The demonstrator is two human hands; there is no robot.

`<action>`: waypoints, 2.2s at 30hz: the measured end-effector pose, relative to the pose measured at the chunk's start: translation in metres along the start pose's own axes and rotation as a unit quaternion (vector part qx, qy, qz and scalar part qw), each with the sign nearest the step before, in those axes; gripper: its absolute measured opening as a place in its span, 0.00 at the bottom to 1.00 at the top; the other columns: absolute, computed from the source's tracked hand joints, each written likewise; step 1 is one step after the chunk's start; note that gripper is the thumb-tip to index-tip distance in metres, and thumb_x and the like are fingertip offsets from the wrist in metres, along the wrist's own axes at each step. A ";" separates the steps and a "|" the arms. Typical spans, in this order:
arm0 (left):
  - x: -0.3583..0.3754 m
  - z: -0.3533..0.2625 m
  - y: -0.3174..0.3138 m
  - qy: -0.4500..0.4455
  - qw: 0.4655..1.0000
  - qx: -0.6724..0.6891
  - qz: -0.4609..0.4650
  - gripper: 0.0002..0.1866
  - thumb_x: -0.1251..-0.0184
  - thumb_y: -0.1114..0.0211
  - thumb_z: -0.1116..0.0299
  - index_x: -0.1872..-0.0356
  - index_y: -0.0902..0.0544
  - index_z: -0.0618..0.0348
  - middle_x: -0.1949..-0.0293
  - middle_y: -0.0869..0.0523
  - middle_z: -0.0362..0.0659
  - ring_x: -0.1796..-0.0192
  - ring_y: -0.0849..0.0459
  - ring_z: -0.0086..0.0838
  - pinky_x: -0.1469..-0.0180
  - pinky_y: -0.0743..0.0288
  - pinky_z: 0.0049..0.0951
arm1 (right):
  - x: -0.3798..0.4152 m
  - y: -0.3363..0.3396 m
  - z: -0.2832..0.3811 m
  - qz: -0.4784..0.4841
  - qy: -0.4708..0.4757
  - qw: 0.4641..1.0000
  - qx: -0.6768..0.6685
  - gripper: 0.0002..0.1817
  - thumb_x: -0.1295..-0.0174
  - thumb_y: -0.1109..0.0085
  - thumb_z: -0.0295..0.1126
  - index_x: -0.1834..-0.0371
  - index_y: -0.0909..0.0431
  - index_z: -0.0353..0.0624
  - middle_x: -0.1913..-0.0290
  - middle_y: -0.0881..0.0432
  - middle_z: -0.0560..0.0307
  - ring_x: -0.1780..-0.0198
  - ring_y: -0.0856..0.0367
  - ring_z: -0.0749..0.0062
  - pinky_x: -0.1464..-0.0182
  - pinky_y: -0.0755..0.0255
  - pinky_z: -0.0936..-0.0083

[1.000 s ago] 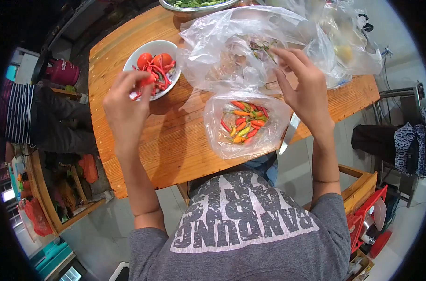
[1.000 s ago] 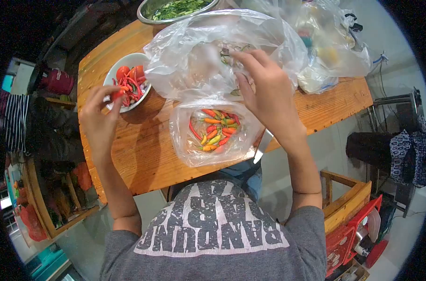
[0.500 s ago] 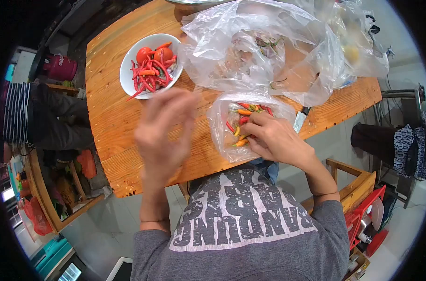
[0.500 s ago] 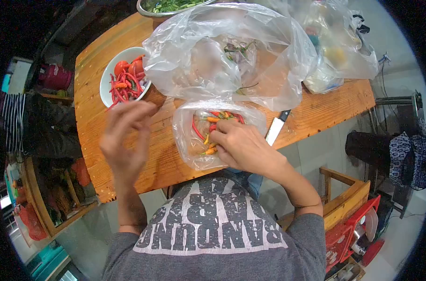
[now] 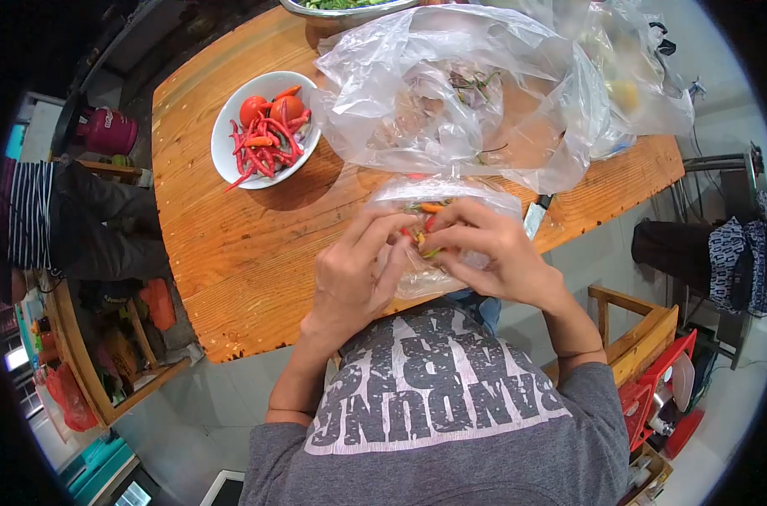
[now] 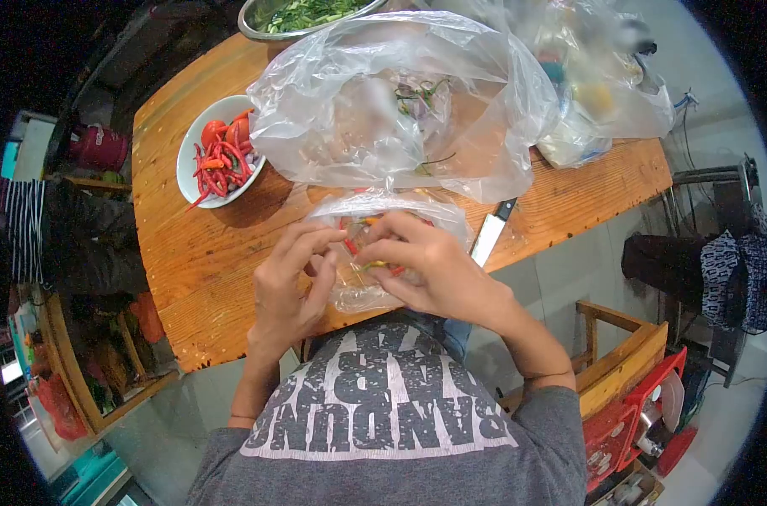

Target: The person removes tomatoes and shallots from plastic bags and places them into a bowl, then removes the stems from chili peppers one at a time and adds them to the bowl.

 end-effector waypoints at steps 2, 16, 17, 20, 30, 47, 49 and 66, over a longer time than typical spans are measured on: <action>-0.004 -0.008 0.001 0.006 0.995 0.104 0.011 0.21 0.41 0.28 0.77 0.45 0.17 0.57 0.49 0.14 0.45 0.61 0.11 0.29 0.66 0.18 0.28 | 0.004 0.006 0.006 -0.054 -0.023 0.998 -0.032 0.15 0.50 0.31 0.17 0.57 0.14 0.39 0.55 0.16 0.51 0.54 0.15 0.64 0.54 0.21 0.73; -0.011 -0.013 -0.009 0.068 0.981 0.182 0.009 0.11 0.43 0.24 0.77 0.58 0.10 0.62 0.62 0.10 0.44 0.66 0.13 0.21 0.67 0.19 0.19 | 0.011 0.006 0.003 -0.134 -0.051 0.982 -0.123 0.09 0.42 0.32 0.19 0.58 0.13 0.36 0.59 0.15 0.52 0.59 0.15 0.73 0.55 0.22 0.78; -0.010 -0.013 -0.009 0.067 0.981 0.180 0.001 0.11 0.43 0.24 0.77 0.58 0.10 0.62 0.62 0.10 0.44 0.66 0.13 0.21 0.67 0.19 0.19 | 0.011 0.005 0.002 -0.138 -0.052 0.981 -0.130 0.09 0.41 0.33 0.18 0.58 0.13 0.36 0.59 0.15 0.52 0.58 0.16 0.74 0.54 0.22 0.79; -0.011 -0.013 -0.009 0.077 0.982 0.170 0.031 0.10 0.42 0.25 0.77 0.59 0.10 0.62 0.62 0.10 0.43 0.66 0.14 0.20 0.68 0.21 0.20 | 0.014 0.003 -0.001 -0.134 -0.062 0.970 -0.191 0.09 0.39 0.34 0.19 0.56 0.14 0.34 0.57 0.15 0.53 0.56 0.16 0.76 0.53 0.22 0.80; -0.017 -0.003 0.001 0.044 0.969 0.238 0.058 0.09 0.44 0.26 0.78 0.60 0.10 0.62 0.63 0.11 0.42 0.66 0.15 0.20 0.67 0.24 0.19 | 0.012 -0.003 -0.016 -0.059 -0.140 0.851 -0.503 0.07 0.34 0.35 0.24 0.56 0.16 0.34 0.60 0.15 0.55 0.62 0.16 0.78 0.57 0.22 0.82; -0.064 0.083 0.100 0.016 0.957 -0.171 -0.232 0.11 0.38 0.36 0.82 0.56 0.12 0.62 0.51 0.12 0.46 0.48 0.13 0.35 0.44 0.22 0.32 | -0.019 0.031 0.019 -0.151 0.067 0.963 0.214 0.14 0.47 0.36 0.19 0.56 0.18 0.40 0.57 0.18 0.51 0.57 0.16 0.56 0.56 0.21 0.64; -0.064 0.081 0.097 0.028 0.956 -0.182 -0.228 0.14 0.36 0.39 0.83 0.52 0.13 0.63 0.48 0.13 0.47 0.44 0.15 0.35 0.40 0.24 0.32 | -0.007 0.014 0.015 -0.050 0.040 0.973 0.220 0.12 0.46 0.34 0.22 0.58 0.18 0.40 0.58 0.19 0.52 0.57 0.17 0.57 0.58 0.22 0.65; -0.016 -0.032 0.028 0.008 0.998 0.055 0.027 0.15 0.42 0.24 0.72 0.52 0.12 0.58 0.60 0.10 0.43 0.62 0.13 0.28 0.61 0.21 0.25 | 0.009 0.013 0.017 -0.028 0.067 0.988 0.138 0.13 0.50 0.28 0.27 0.62 0.19 0.42 0.64 0.18 0.55 0.61 0.20 0.58 0.60 0.25 0.66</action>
Point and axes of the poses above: each hand's wrist, its own x-axis away from the middle knuckle, its own y-axis out of the back of the hand, z = x × y, the point moved 2 cm from there along -x, towards the middle knuckle
